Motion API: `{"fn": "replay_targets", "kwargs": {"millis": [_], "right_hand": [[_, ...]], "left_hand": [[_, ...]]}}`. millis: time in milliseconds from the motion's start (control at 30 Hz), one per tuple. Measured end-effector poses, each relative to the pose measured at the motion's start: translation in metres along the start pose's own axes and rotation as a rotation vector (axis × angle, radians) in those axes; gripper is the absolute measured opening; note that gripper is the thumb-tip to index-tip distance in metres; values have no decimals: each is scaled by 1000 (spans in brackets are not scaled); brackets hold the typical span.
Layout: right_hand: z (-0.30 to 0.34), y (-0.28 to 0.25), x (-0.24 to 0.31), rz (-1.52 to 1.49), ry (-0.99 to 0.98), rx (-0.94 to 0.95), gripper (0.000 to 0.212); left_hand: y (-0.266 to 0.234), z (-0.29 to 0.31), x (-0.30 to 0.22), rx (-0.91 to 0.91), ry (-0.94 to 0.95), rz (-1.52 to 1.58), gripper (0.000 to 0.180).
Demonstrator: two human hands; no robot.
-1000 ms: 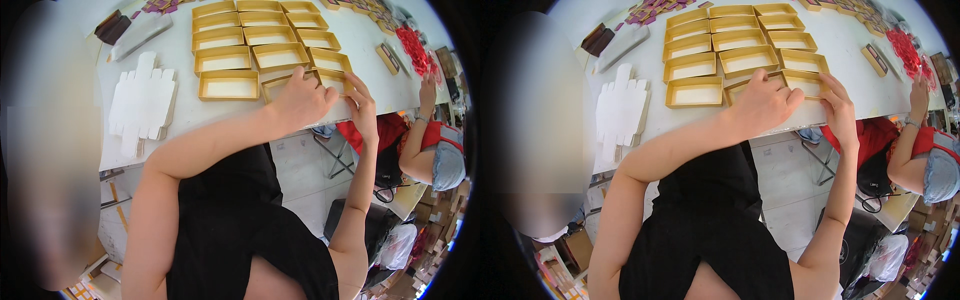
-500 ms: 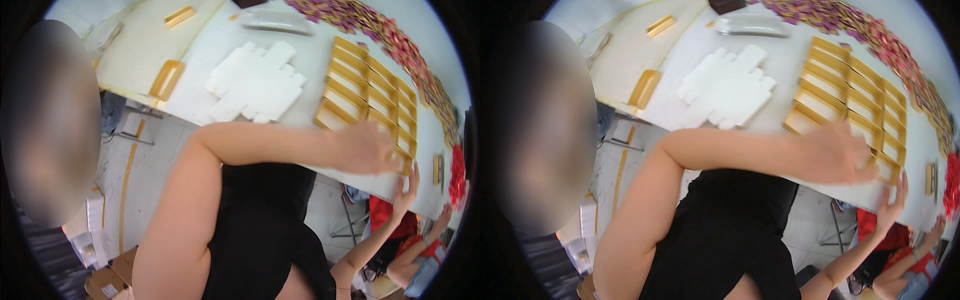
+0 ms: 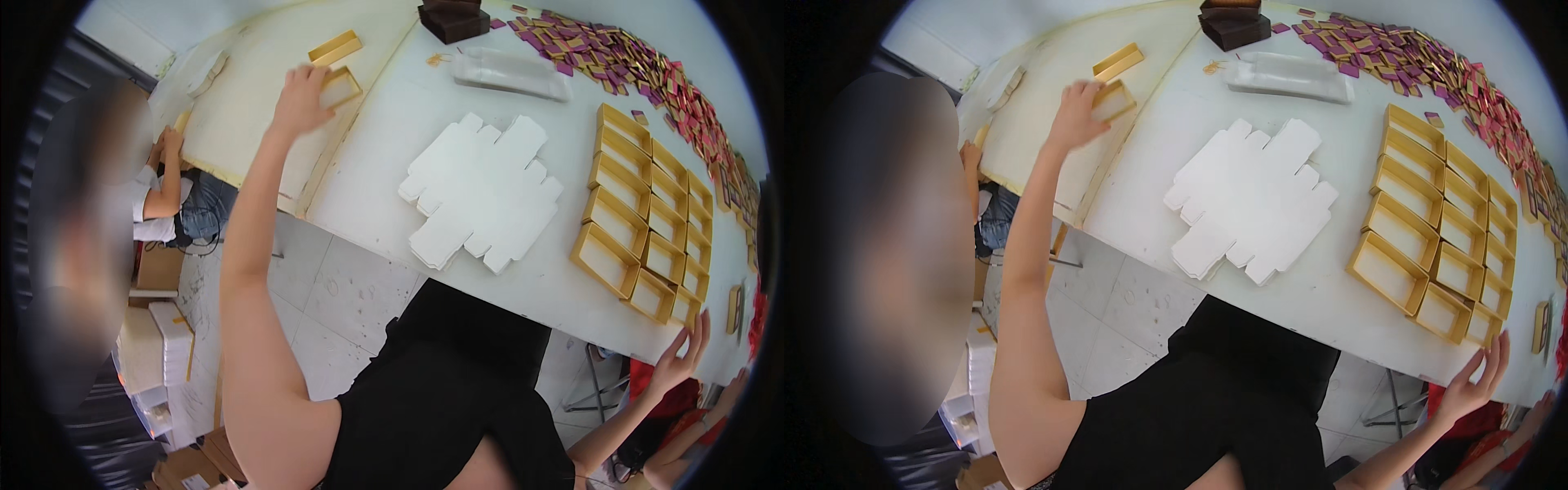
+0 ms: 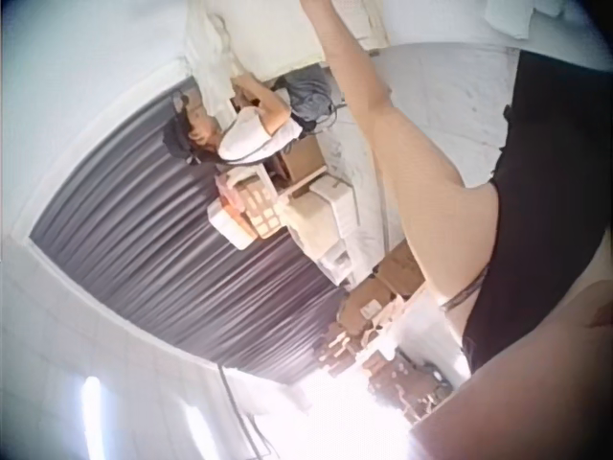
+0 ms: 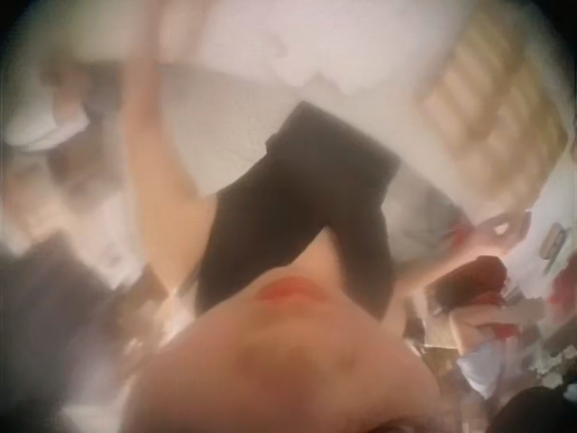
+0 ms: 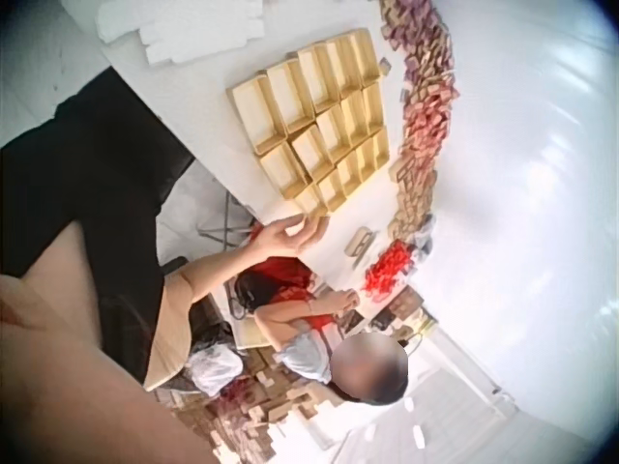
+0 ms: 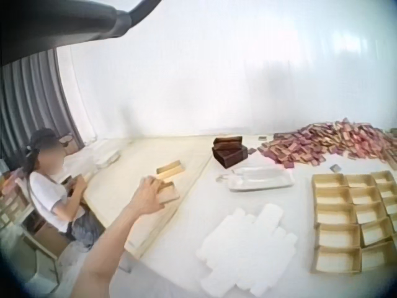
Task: The person assembles makeup palettes by placing dark plastic inserts into gold-colored boxes and then inserting small colored pans into the compartments. The person handles the components one at a time and arranges the finished palettes on the table.
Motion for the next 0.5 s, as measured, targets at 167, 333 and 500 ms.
{"fn": "replay_targets", "kwargs": {"millis": [167,333,500], "right_hand": [[-12,-7,46,70,-97,-14,33],[9,-21,103,26,28,-83,34],[-12,30,208,-318,-416,96,44]], "left_hand": [[86,-93,62,153,-60,441,77],[-16,-79,-55,-17,115,612,56],[-174,94,-274,-145,1030,628,62]]}}
Point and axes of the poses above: each hand's wrist, its own z-axis away from the middle knuckle, its own y-axis out of the palm, x = y × z, the point moved 7 cm from there along -z, towards the middle knuckle, and after that the axes turned 11 degrees about -z, right-handed, at the moved point
